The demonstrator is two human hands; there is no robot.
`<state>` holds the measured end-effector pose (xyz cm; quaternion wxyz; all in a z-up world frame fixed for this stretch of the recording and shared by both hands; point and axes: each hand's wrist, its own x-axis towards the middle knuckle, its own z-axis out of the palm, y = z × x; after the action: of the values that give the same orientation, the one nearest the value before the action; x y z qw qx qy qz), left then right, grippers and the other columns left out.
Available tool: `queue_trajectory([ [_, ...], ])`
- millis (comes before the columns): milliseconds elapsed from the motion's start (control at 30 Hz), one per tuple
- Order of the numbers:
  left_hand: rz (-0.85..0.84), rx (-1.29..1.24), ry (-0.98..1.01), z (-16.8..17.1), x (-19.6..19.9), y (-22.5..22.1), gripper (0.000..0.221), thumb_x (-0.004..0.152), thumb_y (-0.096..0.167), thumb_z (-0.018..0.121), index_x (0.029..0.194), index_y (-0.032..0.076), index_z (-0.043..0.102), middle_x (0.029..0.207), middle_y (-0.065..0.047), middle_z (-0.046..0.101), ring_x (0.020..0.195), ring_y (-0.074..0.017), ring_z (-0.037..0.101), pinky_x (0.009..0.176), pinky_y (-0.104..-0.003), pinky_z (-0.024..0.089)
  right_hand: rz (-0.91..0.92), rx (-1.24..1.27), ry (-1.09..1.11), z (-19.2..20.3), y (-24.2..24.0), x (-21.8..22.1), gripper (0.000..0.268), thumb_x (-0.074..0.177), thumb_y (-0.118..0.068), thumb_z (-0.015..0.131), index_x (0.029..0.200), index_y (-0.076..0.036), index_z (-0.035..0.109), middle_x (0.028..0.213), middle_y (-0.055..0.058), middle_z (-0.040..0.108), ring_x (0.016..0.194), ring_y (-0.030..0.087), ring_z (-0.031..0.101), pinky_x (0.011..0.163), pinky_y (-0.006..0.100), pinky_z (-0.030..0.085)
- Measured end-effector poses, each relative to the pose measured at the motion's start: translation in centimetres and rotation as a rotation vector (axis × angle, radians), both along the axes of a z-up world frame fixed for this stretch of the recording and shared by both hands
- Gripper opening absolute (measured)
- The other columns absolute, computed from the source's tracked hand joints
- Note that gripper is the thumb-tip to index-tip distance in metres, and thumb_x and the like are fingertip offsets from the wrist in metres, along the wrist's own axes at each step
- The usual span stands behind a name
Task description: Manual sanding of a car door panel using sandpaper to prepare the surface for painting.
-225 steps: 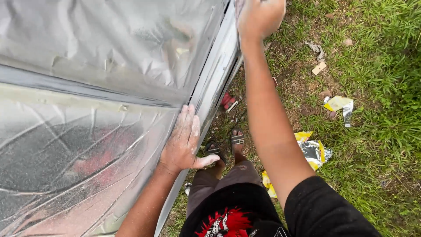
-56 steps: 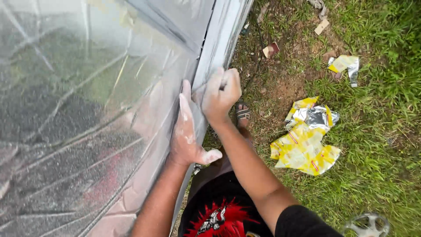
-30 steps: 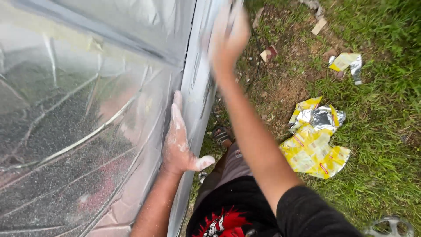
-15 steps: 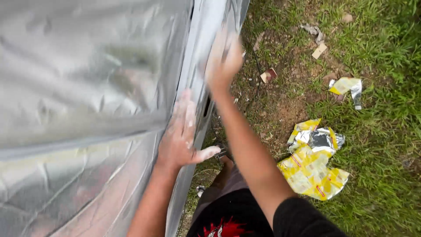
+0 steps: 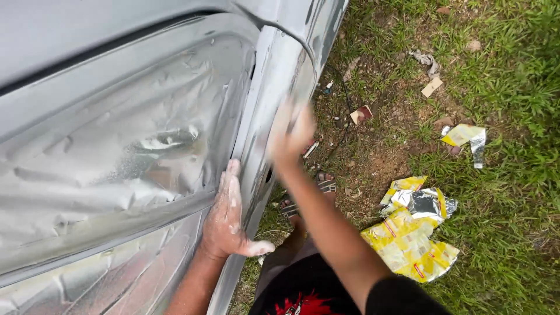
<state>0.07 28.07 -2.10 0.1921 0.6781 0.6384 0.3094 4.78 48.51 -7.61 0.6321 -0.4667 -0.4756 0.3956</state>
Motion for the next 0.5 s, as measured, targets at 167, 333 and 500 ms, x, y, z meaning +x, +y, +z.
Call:
queue_trajectory([
  [167, 0.006, -0.040, -0.099, -0.8, -0.3, -0.5, 0.138, 0.076, 0.081, 0.063, 0.164, 0.001, -0.009, 0.169, -0.033, 0.000, 0.161, -0.0495, 0.005, 0.132, -0.065, 0.008, 0.086, 0.255, -0.072, -0.2, -1.4, -0.1, 0.035, 0.100, 0.002, 0.051, 0.069, -0.012, 0.039, 0.057, -0.003, 0.040, 0.048, 0.008, 0.032, 0.043, 0.024, 0.026],
  [333, 0.002, -0.017, -0.037, -0.8, -0.5, -0.7, 0.138, 0.077, 0.083, 0.061, 0.163, -0.002, -0.005, 0.168, -0.036, 0.008, 0.161, -0.0515, 0.011, 0.133, -0.064, 0.012, -0.100, 0.069, 0.096, 2.5, 8.1, -2.2, 0.037, 0.097, -0.021, 0.050, 0.065, -0.013, 0.033, 0.050, -0.001, 0.037, 0.042, 0.012, 0.039, 0.041, 0.026, 0.031],
  [500, 0.069, 0.020, -0.017, -2.1, -0.4, -0.4, 0.147, 0.064, 0.097, 0.055, 0.163, 0.002, 0.002, 0.169, -0.028, 0.015, 0.157, -0.0442, 0.016, 0.127, -0.050, 0.015, -0.040, 0.061, -0.042, -3.1, -5.8, -0.3, 0.033, 0.103, -0.009, 0.054, 0.073, -0.015, 0.042, 0.063, 0.002, 0.040, 0.060, 0.008, 0.035, 0.062, 0.027, 0.033],
])
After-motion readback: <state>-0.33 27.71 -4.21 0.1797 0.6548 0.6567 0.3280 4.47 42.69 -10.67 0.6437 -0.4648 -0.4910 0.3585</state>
